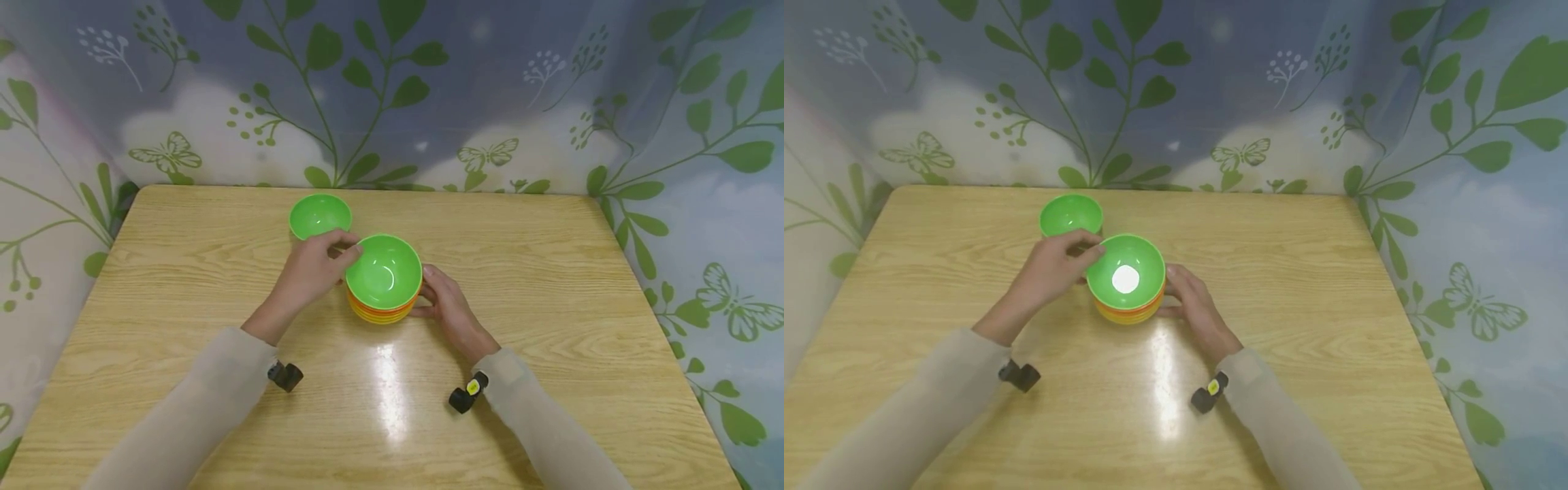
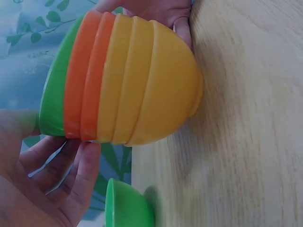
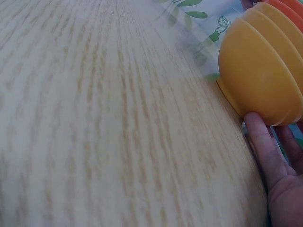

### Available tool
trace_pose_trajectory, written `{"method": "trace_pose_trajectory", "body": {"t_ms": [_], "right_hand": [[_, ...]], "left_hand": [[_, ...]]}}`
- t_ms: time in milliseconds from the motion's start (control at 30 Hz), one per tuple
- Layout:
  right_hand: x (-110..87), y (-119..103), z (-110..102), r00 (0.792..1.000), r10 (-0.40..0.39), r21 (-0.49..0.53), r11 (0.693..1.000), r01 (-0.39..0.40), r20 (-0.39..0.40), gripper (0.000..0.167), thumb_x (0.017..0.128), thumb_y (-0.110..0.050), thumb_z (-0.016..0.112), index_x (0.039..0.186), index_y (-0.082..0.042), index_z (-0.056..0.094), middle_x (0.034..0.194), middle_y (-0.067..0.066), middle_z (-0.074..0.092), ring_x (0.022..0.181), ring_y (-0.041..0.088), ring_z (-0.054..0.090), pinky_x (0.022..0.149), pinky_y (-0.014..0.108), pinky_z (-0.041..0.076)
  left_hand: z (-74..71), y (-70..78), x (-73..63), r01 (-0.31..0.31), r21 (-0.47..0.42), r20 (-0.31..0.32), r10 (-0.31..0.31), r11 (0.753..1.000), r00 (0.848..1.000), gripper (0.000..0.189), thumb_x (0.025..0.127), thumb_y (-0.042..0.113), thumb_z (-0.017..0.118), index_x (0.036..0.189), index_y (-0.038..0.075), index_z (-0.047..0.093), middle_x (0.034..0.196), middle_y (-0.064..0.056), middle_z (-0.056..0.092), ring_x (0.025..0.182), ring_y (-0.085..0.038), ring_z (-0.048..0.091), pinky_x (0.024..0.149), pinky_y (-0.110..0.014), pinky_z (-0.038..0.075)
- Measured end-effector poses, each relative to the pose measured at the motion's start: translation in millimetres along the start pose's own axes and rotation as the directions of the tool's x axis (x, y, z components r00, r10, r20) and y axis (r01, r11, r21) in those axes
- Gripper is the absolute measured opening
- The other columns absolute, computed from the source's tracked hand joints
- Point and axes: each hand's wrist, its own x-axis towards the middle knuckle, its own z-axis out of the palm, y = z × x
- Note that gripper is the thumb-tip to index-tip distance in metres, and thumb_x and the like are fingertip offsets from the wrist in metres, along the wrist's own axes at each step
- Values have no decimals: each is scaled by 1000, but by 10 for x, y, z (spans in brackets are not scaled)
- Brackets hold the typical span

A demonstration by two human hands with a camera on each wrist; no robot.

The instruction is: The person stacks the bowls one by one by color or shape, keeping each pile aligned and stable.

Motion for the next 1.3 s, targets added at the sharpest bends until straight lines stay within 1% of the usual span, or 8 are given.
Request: {"method": "trace_pose_trajectory", "body": {"t_ms": [233,367,600,733,867,967,1100,1300], "right_hand": [[15,12,-9,1000,4,-19,1000,-3,6,57,117,-43,41,153,-1,54,146,10,63,124,14,71,92,43,71],[11,9,-14,1000,7,-37,999,-6,13,60,117,-46,40,155,-2,53,154,17,59,129,18,69,94,44,70],[4,-3,-5,1000,12,-42,999,-12,13,60,117,-48,40,155,-4,54,157,15,57,137,24,65,95,45,70],[3,-5,-6,1000,9,-50,999,-8,18,62,117,-50,40,156,-4,53,158,16,56,137,26,65,95,45,70],[4,-4,-11,1000,7,-51,999,-6,21,62,117,-50,40,156,-3,53,157,16,56,134,24,66,95,46,70],[6,1,-10,1000,10,-51,999,-9,18,61,117,-48,41,156,-3,53,155,17,57,130,20,68,95,45,70],[4,1,-1,1000,10,-48,999,-9,13,59,116,-46,41,155,-3,54,153,17,59,125,16,70,93,43,70],[-3,-3,5,1000,6,-43,999,-6,9,59,117,-44,40,155,-2,53,153,18,58,123,14,70,92,43,71]], "left_hand": [[23,-21,-6,7,30,-9,-6,1000,1000,38,110,40,63,138,16,73,130,-9,78,89,-32,79,75,-39,65],[41,-28,-9,-7,61,-23,9,998,1000,38,110,40,64,138,16,74,129,-9,79,92,-28,79,77,-40,65],[83,-53,-3,-40,89,-56,45,995,997,35,110,33,65,137,14,77,132,-10,78,115,-30,75,82,-44,65],[103,-58,0,-46,90,-75,53,995,996,34,109,31,65,136,14,78,138,-11,76,118,-31,74,82,-42,64],[128,-33,8,-54,133,-101,67,990,993,33,109,29,65,132,13,80,136,-12,77,92,-27,74,69,-35,57],[148,-12,18,-64,193,-124,89,979,988,31,108,28,65,129,12,81,127,-12,80,72,-22,63,58,-32,48],[168,17,25,-87,278,-143,131,957,981,30,108,26,64,128,12,82,115,-10,84,65,-18,60,55,-29,47],[175,47,30,-109,291,-144,157,950,977,30,108,22,62,127,9,81,94,-11,83,52,-14,49,46,-27,38]]}}
